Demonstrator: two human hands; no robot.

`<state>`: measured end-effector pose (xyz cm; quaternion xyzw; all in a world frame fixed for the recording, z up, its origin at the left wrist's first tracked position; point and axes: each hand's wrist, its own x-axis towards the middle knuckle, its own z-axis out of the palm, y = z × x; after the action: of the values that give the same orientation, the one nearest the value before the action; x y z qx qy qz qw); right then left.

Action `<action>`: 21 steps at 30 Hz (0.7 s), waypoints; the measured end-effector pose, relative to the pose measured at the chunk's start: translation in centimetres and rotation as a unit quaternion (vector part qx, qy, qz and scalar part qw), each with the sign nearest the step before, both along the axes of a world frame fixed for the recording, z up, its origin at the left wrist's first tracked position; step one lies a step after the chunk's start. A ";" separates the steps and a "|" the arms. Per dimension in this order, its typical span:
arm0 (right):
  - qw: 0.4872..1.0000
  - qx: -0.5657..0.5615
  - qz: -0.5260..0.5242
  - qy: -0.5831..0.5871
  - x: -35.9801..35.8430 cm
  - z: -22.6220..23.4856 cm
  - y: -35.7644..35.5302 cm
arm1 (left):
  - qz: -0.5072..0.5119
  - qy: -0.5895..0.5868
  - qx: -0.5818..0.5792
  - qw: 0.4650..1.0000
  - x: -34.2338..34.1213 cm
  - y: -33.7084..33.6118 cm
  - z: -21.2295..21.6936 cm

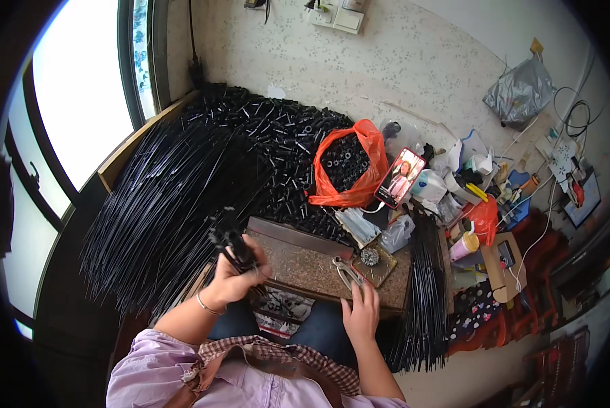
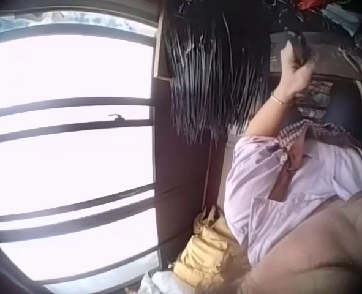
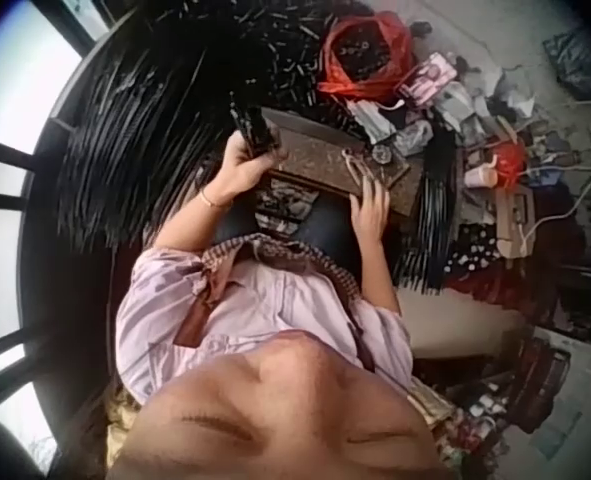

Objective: Attaching small plastic components to long black rods at a manual assembly station.

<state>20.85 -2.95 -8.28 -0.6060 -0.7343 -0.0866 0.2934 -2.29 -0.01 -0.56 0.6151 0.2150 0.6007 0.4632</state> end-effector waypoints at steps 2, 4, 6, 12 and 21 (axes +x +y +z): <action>0.992 -0.016 -0.046 -0.120 0.6 -2.1 -0.7 | 0.037 0.057 0.009 0.998 0.5 0.2 -0.5; 0.979 -0.116 -0.069 -0.153 0.9 -2.3 -0.7 | 0.016 0.114 0.021 0.993 1.1 0.0 0.2; 0.978 -0.207 -0.035 0.021 0.3 -1.5 -1.0 | -0.017 0.176 0.003 0.984 1.4 -0.2 0.5; 0.676 -0.354 0.187 0.619 -2.7 4.9 -2.3 | 0.053 0.169 0.045 0.983 -0.8 1.8 1.1; 0.965 0.120 0.198 -0.126 -3.6 11.0 -3.1 | 0.128 0.108 0.053 0.984 -0.7 1.0 1.9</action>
<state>17.27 -6.10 2.73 -0.3928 -0.8552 -0.1897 0.2799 -2.97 0.99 1.39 0.6672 0.3084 0.5961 0.3232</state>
